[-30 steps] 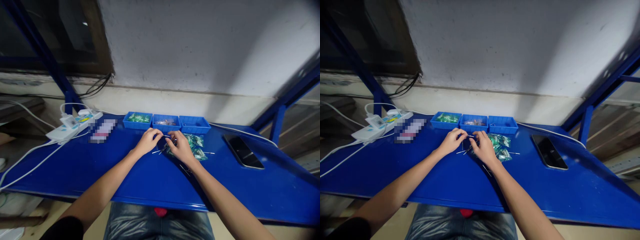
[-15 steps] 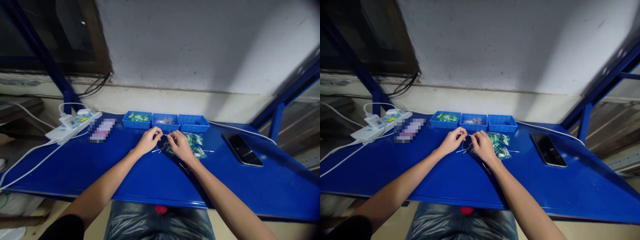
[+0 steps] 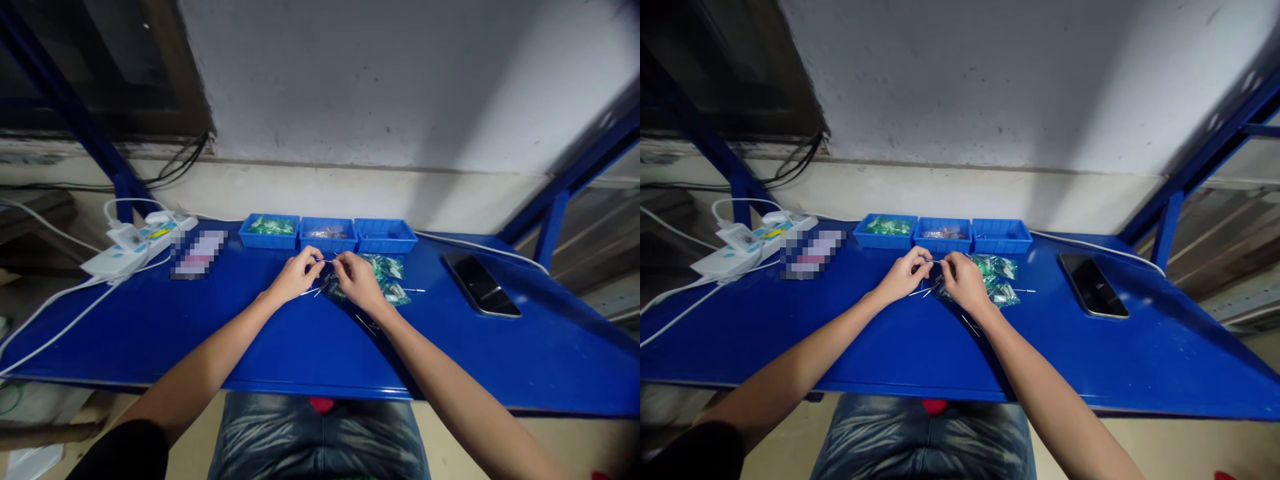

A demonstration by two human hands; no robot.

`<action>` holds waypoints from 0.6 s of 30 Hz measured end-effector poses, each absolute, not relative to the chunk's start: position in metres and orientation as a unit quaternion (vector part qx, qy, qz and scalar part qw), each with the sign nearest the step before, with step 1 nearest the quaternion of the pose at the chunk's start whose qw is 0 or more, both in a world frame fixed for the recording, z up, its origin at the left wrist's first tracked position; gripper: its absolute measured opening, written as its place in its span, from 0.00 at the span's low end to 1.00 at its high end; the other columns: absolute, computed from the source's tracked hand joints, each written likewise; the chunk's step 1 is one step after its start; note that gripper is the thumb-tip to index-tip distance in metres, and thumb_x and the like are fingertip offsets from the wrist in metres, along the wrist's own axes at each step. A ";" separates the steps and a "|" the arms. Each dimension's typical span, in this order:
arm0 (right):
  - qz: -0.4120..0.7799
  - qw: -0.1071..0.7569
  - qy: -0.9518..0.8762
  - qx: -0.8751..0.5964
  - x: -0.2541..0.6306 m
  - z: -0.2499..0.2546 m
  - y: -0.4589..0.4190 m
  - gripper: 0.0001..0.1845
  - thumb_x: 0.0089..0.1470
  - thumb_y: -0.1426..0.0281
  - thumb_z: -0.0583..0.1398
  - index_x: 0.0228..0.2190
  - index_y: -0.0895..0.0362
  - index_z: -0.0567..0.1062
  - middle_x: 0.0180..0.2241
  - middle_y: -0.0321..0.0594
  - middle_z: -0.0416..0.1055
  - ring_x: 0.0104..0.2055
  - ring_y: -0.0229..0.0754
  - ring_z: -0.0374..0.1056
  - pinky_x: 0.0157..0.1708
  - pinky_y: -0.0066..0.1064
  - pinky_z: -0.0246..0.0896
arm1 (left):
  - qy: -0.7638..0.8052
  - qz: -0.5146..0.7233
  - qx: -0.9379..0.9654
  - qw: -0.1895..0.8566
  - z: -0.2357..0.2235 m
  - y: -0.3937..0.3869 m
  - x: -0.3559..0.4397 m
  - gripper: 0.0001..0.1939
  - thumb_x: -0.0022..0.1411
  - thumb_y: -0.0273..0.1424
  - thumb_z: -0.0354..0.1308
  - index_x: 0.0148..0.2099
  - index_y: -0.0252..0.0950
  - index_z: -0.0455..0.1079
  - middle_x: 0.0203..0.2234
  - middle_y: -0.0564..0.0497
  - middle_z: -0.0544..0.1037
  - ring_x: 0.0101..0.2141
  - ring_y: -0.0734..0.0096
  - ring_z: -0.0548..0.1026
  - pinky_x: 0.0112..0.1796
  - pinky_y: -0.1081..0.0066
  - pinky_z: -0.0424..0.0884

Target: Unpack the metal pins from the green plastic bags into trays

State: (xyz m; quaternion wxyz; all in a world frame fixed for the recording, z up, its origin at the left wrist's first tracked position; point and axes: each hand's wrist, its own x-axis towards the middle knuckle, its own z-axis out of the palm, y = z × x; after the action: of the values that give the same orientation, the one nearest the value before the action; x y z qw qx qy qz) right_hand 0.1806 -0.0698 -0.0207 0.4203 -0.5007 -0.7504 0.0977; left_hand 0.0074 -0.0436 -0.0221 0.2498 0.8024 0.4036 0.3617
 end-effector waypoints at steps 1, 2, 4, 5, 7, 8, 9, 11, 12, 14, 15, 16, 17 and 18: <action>0.097 0.419 -0.749 -0.503 0.180 -0.021 -0.070 0.09 0.58 0.67 0.51 0.28 0.55 0.66 0.25 0.37 0.67 0.25 0.39 0.62 0.27 0.29 0.54 | 0.402 0.363 0.803 0.248 -0.022 -0.044 0.007 0.09 0.64 0.37 0.47 0.42 0.38 0.61 0.21 0.58 0.72 0.19 0.77 0.65 0.24 0.75 0.58; 0.101 0.419 -0.749 -0.503 0.180 -0.020 -0.070 0.10 0.58 0.66 0.51 0.27 0.55 0.67 0.24 0.37 0.67 0.25 0.38 0.62 0.27 0.29 0.53 | 0.402 0.365 0.803 0.247 -0.022 -0.043 0.007 0.09 0.64 0.36 0.47 0.41 0.38 0.62 0.21 0.57 0.72 0.20 0.77 0.66 0.24 0.76 0.58; 0.117 0.422 -0.750 -0.495 0.180 -0.020 -0.070 0.08 0.58 0.65 0.52 0.30 0.55 0.67 0.23 0.35 0.66 0.24 0.38 0.62 0.26 0.28 0.54 | 0.402 0.369 0.801 0.245 -0.022 -0.042 0.007 0.08 0.65 0.36 0.45 0.39 0.38 0.62 0.20 0.57 0.71 0.22 0.76 0.68 0.26 0.76 0.60; 0.123 0.425 -0.751 -0.490 0.180 -0.020 -0.071 0.07 0.57 0.65 0.53 0.32 0.55 0.67 0.22 0.34 0.65 0.24 0.38 0.62 0.27 0.28 0.54 | 0.403 0.370 0.801 0.243 -0.022 -0.042 0.007 0.09 0.65 0.36 0.45 0.37 0.37 0.62 0.20 0.57 0.71 0.22 0.76 0.69 0.27 0.76 0.60; 0.127 0.427 -0.756 -0.481 0.180 -0.019 -0.072 0.06 0.56 0.66 0.54 0.35 0.55 0.67 0.22 0.33 0.64 0.25 0.38 0.62 0.28 0.28 0.55 | 0.407 0.368 0.802 0.236 -0.022 -0.041 0.007 0.10 0.65 0.35 0.44 0.34 0.37 0.62 0.20 0.57 0.71 0.23 0.76 0.69 0.28 0.75 0.62; 0.124 0.425 -0.759 -0.477 0.179 -0.019 -0.072 0.06 0.56 0.67 0.54 0.34 0.55 0.67 0.23 0.34 0.65 0.26 0.38 0.63 0.28 0.28 0.55 | 0.408 0.365 0.804 0.232 -0.021 -0.041 0.007 0.12 0.66 0.35 0.43 0.33 0.37 0.62 0.20 0.56 0.71 0.23 0.76 0.69 0.29 0.75 0.62; 0.120 0.423 -0.763 -0.474 0.179 -0.019 -0.072 0.05 0.57 0.67 0.53 0.33 0.55 0.67 0.24 0.34 0.65 0.26 0.38 0.63 0.29 0.28 0.55 | 0.408 0.362 0.806 0.230 -0.021 -0.041 0.007 0.13 0.66 0.35 0.43 0.31 0.37 0.62 0.20 0.56 0.71 0.23 0.76 0.69 0.29 0.75 0.62; 0.113 0.419 -0.768 -0.472 0.179 -0.019 -0.072 0.06 0.58 0.68 0.52 0.31 0.55 0.67 0.26 0.36 0.66 0.27 0.38 0.62 0.29 0.28 0.55 | 0.405 0.360 0.808 0.231 -0.020 -0.042 0.007 0.14 0.66 0.36 0.43 0.30 0.37 0.62 0.20 0.56 0.71 0.23 0.76 0.69 0.30 0.75 0.63; 0.107 0.418 -0.767 -0.475 0.180 -0.018 -0.072 0.08 0.58 0.67 0.52 0.30 0.55 0.67 0.26 0.36 0.66 0.27 0.38 0.62 0.29 0.28 0.55 | 0.404 0.364 0.807 0.232 -0.019 -0.043 0.007 0.14 0.66 0.36 0.43 0.30 0.37 0.63 0.20 0.56 0.71 0.23 0.75 0.69 0.30 0.75 0.63; 0.093 0.416 -0.764 -0.485 0.180 -0.017 -0.072 0.11 0.59 0.66 0.51 0.27 0.55 0.66 0.24 0.36 0.65 0.27 0.38 0.61 0.28 0.28 0.54 | 0.403 0.380 0.799 0.233 -0.018 -0.044 0.008 0.12 0.66 0.36 0.44 0.33 0.37 0.64 0.19 0.56 0.71 0.23 0.75 0.70 0.29 0.75 0.63; 0.085 0.414 -0.762 -0.490 0.180 -0.016 -0.072 0.12 0.59 0.66 0.50 0.25 0.55 0.66 0.24 0.36 0.64 0.26 0.38 0.61 0.28 0.29 0.53 | 0.402 0.390 0.796 0.230 -0.018 -0.045 0.008 0.11 0.66 0.36 0.44 0.35 0.37 0.64 0.19 0.57 0.71 0.23 0.75 0.70 0.29 0.75 0.63; 0.078 0.412 -0.763 -0.492 0.180 -0.015 -0.072 0.13 0.60 0.66 0.50 0.24 0.55 0.65 0.23 0.36 0.63 0.26 0.38 0.61 0.28 0.29 0.53 | 0.401 0.397 0.794 0.224 -0.018 -0.045 0.008 0.11 0.66 0.36 0.44 0.35 0.37 0.63 0.19 0.57 0.70 0.23 0.76 0.70 0.29 0.75 0.63; 0.073 0.408 -0.766 -0.491 0.180 -0.013 -0.073 0.14 0.60 0.66 0.49 0.24 0.55 0.65 0.23 0.36 0.63 0.27 0.39 0.61 0.29 0.29 0.54 | 0.401 0.400 0.795 0.218 -0.017 -0.045 0.008 0.11 0.66 0.35 0.43 0.35 0.37 0.63 0.19 0.58 0.70 0.22 0.76 0.69 0.29 0.75 0.63; 0.071 0.404 -0.771 -0.487 0.179 -0.012 -0.074 0.14 0.60 0.66 0.49 0.24 0.55 0.65 0.24 0.36 0.64 0.28 0.39 0.62 0.30 0.30 0.54 | 0.402 0.400 0.796 0.210 -0.017 -0.045 0.008 0.11 0.66 0.35 0.43 0.33 0.38 0.62 0.18 0.57 0.69 0.22 0.76 0.69 0.30 0.75 0.63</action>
State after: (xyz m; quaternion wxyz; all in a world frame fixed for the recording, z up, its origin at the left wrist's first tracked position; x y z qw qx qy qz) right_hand 0.1795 -0.0742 -0.0119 0.4036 -0.4875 -0.7710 0.0710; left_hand 0.0082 -0.0453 -0.0171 0.2099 0.7965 0.4022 0.3997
